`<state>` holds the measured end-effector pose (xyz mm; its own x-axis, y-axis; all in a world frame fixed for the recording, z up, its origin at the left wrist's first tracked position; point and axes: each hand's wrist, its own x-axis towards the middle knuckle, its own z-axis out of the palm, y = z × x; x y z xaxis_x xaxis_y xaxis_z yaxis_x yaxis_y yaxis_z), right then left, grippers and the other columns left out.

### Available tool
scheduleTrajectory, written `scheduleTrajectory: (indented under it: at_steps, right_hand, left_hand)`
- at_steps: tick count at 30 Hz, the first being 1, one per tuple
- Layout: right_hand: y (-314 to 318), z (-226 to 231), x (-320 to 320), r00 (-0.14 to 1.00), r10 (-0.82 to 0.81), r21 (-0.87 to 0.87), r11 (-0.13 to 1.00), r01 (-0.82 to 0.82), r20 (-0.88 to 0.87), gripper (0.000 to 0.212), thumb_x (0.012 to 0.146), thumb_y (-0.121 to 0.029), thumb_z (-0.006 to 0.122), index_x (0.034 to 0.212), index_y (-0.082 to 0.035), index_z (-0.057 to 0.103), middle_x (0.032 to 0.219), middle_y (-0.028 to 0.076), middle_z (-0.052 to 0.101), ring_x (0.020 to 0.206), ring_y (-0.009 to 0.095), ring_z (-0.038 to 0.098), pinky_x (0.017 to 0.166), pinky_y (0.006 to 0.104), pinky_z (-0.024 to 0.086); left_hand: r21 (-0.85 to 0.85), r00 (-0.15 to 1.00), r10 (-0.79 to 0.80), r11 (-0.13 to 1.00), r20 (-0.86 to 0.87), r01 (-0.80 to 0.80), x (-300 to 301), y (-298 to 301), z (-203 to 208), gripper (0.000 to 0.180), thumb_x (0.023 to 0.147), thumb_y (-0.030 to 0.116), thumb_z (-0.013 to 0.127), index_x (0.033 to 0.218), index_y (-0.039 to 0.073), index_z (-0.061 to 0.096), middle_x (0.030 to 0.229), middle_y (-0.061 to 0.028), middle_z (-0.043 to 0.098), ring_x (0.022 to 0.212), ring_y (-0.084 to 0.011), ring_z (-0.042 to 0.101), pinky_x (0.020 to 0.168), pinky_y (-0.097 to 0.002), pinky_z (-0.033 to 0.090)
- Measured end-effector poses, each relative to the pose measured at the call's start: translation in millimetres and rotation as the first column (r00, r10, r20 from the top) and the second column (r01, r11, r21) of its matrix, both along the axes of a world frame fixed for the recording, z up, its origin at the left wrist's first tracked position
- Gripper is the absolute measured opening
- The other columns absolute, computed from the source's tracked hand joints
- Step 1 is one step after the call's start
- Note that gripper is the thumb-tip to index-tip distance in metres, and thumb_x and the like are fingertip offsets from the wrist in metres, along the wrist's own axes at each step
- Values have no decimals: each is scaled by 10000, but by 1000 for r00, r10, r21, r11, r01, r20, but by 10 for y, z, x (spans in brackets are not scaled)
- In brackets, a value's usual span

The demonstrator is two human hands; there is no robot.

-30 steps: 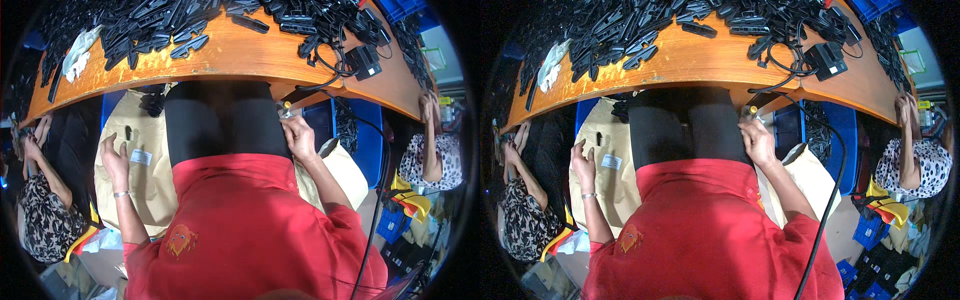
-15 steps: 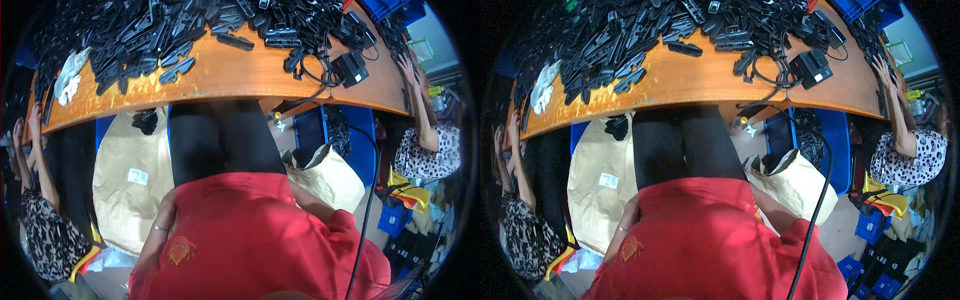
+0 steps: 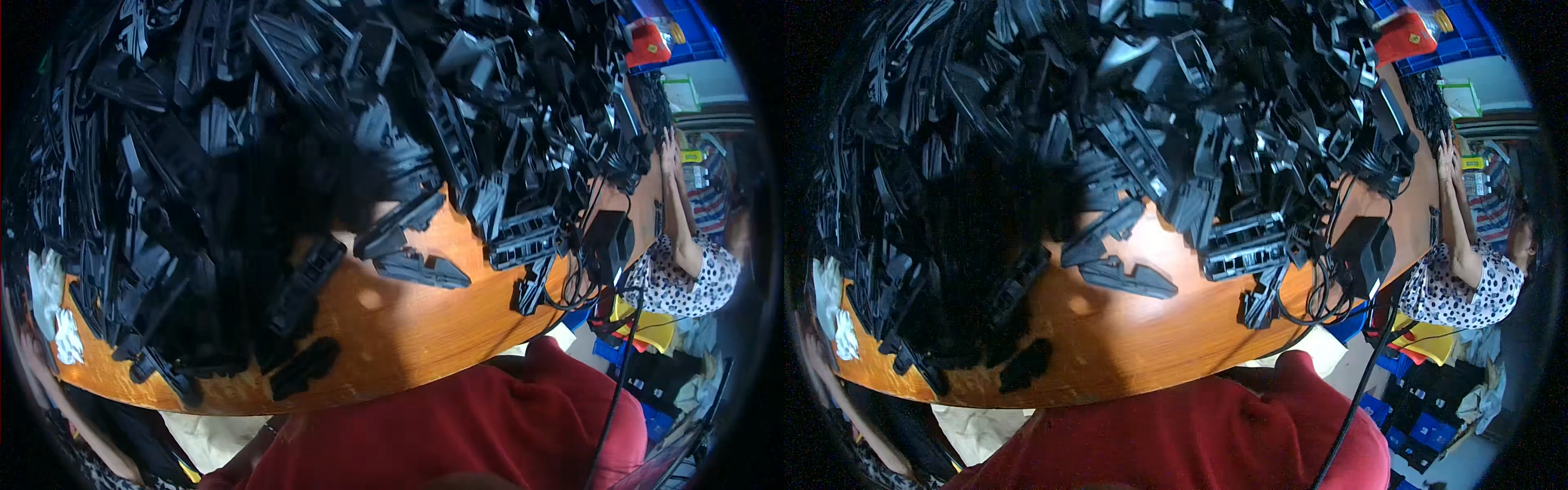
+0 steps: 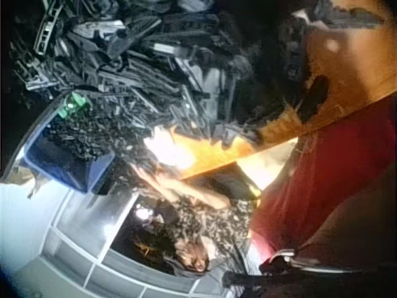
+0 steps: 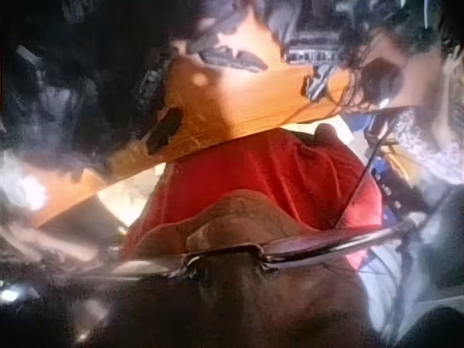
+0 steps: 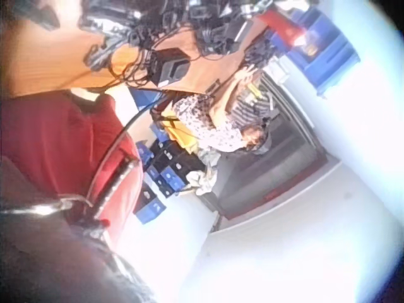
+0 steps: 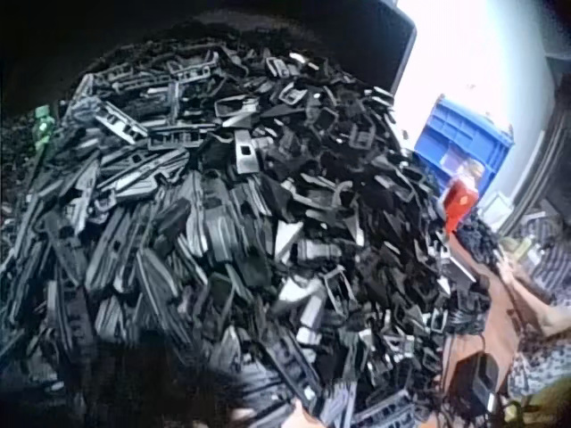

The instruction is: The person assembles black plastic components by hand at a workstation.

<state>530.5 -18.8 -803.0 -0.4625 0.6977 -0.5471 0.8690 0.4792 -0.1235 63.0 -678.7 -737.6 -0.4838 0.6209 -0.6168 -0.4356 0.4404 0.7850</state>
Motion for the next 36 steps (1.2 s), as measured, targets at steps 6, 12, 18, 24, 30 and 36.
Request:
scheduleTrajectory:
  at_steps: [6,12,18,24,30,36]
  right_hand:
    - [-1382,-751,-2509,990,134,-61,990,-130,54,418,1057,-378,640,1164,-8,802,1054,193,809,979,280,764,904,420,578]
    - [-1403,-522,-1925,949,302,-128,949,-289,88,451,1065,-403,625,1191,-8,802,1078,174,817,991,260,755,920,403,569]
    - [-1635,65,-2294,777,-195,-212,974,81,-599,224,1048,-117,656,1098,63,779,1081,220,823,882,294,804,804,398,604]
    - [-1965,2395,-2566,481,35,-19,994,-106,-876,197,1035,23,674,1190,-37,779,1002,126,770,808,228,760,724,334,606]
    - [-2050,3461,-3154,168,553,490,816,-307,-816,354,882,102,721,1213,-21,743,1039,149,751,876,330,767,725,396,628]
    - [-1779,3710,-3553,321,486,495,867,-58,-813,297,969,23,751,1255,-55,732,1107,154,708,919,397,745,760,443,622]
  left_hand:
    - [-46,955,248,969,163,-244,-755,1345,439,499,1193,363,475,1448,-16,678,1394,-152,748,1299,-255,683,1114,-403,542]
    - [-108,823,467,882,322,-458,-210,671,667,527,1200,368,473,1512,-23,638,1460,-145,714,1386,-233,641,1188,-388,502]
    - [180,799,560,828,-217,-532,-56,440,647,401,1162,146,540,1500,-61,600,1541,-149,638,1383,-212,614,1198,-374,483]
    - [243,151,263,960,-953,-137,-306,1235,2473,348,1058,2,690,1401,-50,660,1398,-169,705,1308,-277,667,1171,-394,480]
    - [110,-115,109,994,-987,1,-817,2060,2946,340,969,17,779,1305,5,731,1234,-187,726,1121,-374,689,981,-440,539]
    - [11,-120,12,1000,-993,6,-1013,2449,2865,281,950,8,788,1228,9,746,1152,-167,735,1073,-356,694,942,-432,544]
